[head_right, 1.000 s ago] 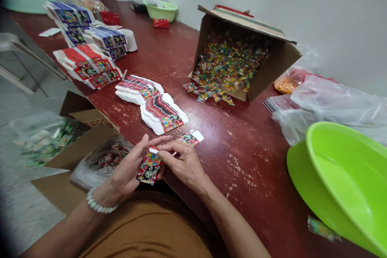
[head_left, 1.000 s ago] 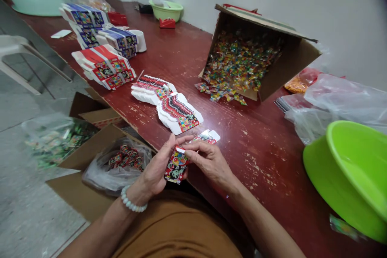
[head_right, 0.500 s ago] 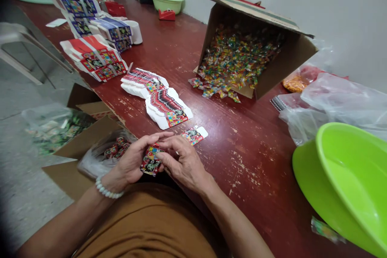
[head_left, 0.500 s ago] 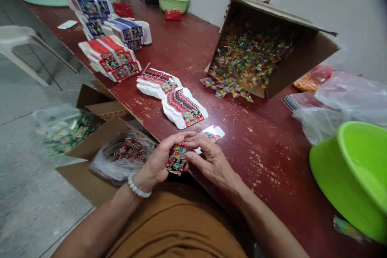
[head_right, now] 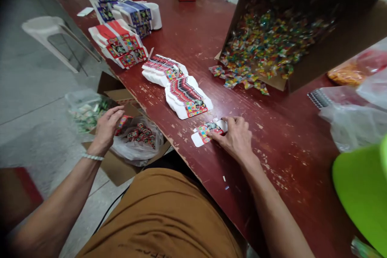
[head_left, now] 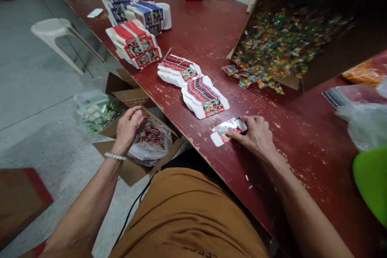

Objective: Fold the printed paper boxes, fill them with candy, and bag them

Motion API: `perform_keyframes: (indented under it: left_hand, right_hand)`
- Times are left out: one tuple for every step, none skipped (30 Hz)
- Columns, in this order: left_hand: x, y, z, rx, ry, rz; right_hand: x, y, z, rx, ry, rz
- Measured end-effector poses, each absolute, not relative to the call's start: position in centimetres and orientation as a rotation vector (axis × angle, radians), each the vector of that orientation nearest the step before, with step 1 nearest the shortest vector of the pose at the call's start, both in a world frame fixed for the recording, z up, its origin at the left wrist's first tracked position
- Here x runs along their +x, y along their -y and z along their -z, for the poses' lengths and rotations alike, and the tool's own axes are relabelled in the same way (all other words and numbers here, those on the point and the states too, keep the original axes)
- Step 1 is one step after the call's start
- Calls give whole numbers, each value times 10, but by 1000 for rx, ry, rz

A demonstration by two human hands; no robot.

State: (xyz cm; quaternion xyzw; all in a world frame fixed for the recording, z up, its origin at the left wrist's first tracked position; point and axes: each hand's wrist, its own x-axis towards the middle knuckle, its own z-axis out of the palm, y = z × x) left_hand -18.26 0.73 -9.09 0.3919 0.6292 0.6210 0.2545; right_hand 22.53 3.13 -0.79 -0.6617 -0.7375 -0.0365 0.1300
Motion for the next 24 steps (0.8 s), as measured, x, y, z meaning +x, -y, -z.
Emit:
perform_keyframes:
  left_hand:
    - [-187,-7,95,1084,-1758,-1682]
    - [-186,-4,95,1109,-1783,-1693]
    - [-178,-1,92,1151,-1773,-1700]
    - [-164,3,86,1213,-1732,-1702]
    - [-146,8,78,1295,-1679,-1703]
    - [-125,14,69,1409,-1598,-1648]
    - [-103,19,60,1494,-1560,-1644]
    - [-80,24,52,1626,-1529,-1589]
    - [-59,28,46,1930,-1512,-1500]
    - [-42,32,41,2164,-1523,-1368]
    - [-27,35,37,2300,-1609,-1209]
    - [-17,38,35,2404,-1701,-1047]
    - [-10,40,33,2452,-1777,-893]
    - [-7,42,31,2467,-1829,-767]
    - [-5,44,30,2474,-1834,-670]
    - [-6,46,29,2473,-1807,-600]
    - [-7,47,27,2468,-1771,-555]
    - [-8,48,26,2462,-1737,-524]
    - [-10,48,25,2456,-1711,-503]
    - [-11,47,24,2448,-1699,-488]
    - [-11,47,24,2436,-1697,-469]
    - [-12,45,23,2418,-1704,-450]
    - [-12,44,22,2400,-1709,-432]
    - [-12,44,22,2385,-1712,-420]
  right_hand:
    - [225,-30,8,-1929,2145,69]
    - [223,-29,7,-1923,2146,26]
    - [221,-27,6,-1913,2147,-21]
    - [218,-26,5,-1905,2149,-60]
    - [216,-25,3,-1904,2153,-86]
    - [214,-24,2,-1914,2160,-98]
    - [213,-24,1,-1932,2166,-96]
    - [212,-23,1,-1950,2174,-87]
    - [213,-22,2,-1968,2179,-79]
    - [213,-20,3,-1978,2179,-79]
    - [214,-19,6,-1971,2177,-91]
    - [214,-16,8,-1945,2174,-110]
    - [213,-14,11,-1906,2172,-129]
    - [212,-10,15,-1856,2175,-138]
    - [210,-7,19,-1798,2181,-134]
    - [207,-4,22,-1736,2193,-119]
    - [203,-1,25,-1680,2204,-97]
    - [200,2,28,-1636,2212,-74]
    - [197,4,31,-1609,2213,-51]
    - [194,6,33,-1598,2210,-29]
    - [192,6,34,-1596,2205,-9]
    - [191,7,35,-1596,2199,6]
    - [190,6,36,-1593,2193,16]
    - [190,6,36,-1584,2189,17]
